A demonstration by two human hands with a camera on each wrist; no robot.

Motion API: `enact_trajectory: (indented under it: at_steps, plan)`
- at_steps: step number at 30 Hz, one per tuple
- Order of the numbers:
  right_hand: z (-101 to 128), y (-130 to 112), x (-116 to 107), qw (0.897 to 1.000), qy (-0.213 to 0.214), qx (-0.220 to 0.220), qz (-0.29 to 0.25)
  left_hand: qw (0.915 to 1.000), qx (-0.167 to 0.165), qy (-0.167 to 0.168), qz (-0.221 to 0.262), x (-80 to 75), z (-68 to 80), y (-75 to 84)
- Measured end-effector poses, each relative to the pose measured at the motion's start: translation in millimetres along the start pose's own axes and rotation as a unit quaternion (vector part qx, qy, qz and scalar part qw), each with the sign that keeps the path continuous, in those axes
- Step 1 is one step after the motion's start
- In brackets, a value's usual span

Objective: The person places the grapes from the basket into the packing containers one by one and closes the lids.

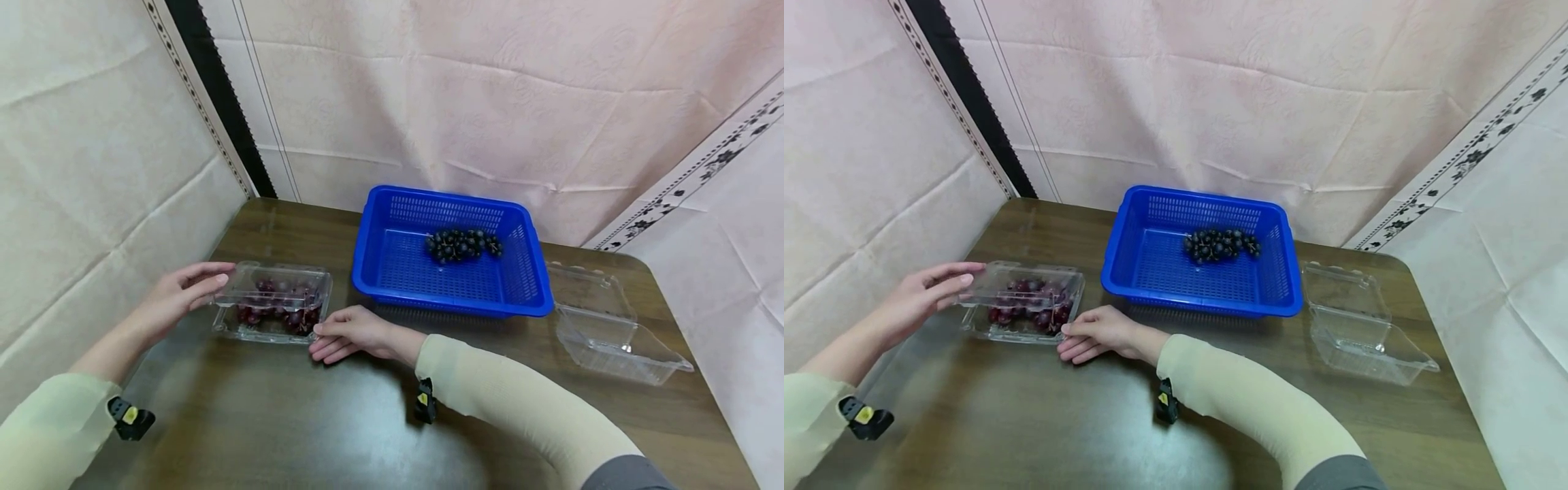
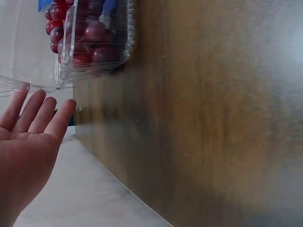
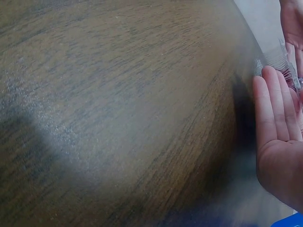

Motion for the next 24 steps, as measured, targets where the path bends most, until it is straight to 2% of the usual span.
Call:
enact_trajectory:
  at_steps: [3,6,12,16,24]
  plan:
    - [0,-1,0,1.0,-0.001,0.002,0.0,0.9977,-0.011,0.03,-0.059,-1.3,2.9,-5.9]
    - [2,-2,0,1.0,-0.001,0.002,0.0,0.9948,-0.026,0.037,-0.091,-0.1,4.5,-12.5]
    - [6,-4,-3,1.0,0.0,0.005,-0.009,0.9959,-0.042,0.02,-0.078,6.9,6.3,-21.5]
    - [12,-7,-4,1.0,-0.004,0.01,-0.012,0.9959,-0.042,0.017,-0.078,9.8,7.8,-25.3]
    - [20,-10,-2,0.999,-0.027,0.017,0.016,0.9971,-0.031,0.019,-0.066,11.7,8.4,-29.4]
Point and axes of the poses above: each hand's wrist, its own z-axis away from the middle knuckle, its own x-axis out of the palm, y = z × x, the point moved 8 cm from there along -z, towards the middle knuckle, and after that the axes turned 15 degrees about -x, right-handed, at the moved point
